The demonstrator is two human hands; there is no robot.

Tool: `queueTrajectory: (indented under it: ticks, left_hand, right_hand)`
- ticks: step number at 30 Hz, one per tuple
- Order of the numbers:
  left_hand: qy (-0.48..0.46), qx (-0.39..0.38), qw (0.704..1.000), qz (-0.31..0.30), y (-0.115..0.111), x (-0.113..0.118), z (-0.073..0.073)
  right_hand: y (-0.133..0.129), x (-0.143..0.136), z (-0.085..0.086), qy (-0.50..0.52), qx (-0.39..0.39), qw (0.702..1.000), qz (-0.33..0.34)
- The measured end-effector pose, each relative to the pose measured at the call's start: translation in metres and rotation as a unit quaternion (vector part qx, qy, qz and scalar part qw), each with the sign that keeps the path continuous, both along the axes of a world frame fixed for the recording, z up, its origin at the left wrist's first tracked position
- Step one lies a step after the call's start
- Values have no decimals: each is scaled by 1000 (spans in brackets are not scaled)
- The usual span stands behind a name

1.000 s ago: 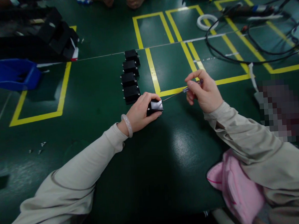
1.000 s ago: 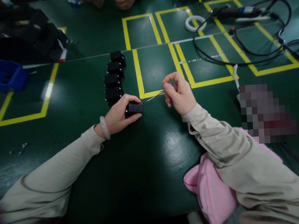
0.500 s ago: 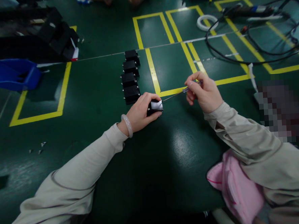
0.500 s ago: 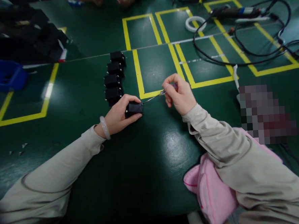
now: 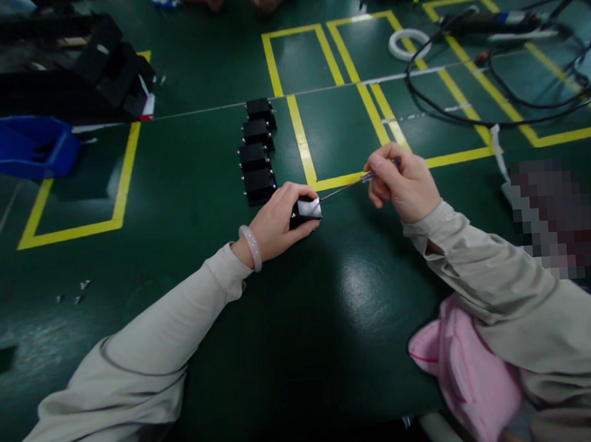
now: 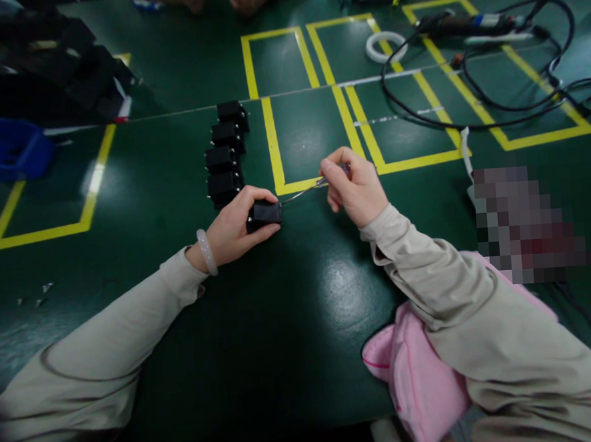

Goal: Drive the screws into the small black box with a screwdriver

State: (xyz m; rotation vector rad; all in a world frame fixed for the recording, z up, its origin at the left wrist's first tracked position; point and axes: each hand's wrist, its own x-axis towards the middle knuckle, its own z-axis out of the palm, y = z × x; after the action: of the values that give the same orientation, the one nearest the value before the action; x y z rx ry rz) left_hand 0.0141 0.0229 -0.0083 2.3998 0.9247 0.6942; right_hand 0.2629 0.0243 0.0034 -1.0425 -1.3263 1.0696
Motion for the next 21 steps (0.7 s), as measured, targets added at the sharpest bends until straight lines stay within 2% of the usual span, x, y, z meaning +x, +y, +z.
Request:
queueTrajectory:
  ticks: [21]
  left_hand:
    - [3,-5,1000,4,0,0,1]
  right_hand:
    - [-2,-1,2,5,-19,1000,-11]
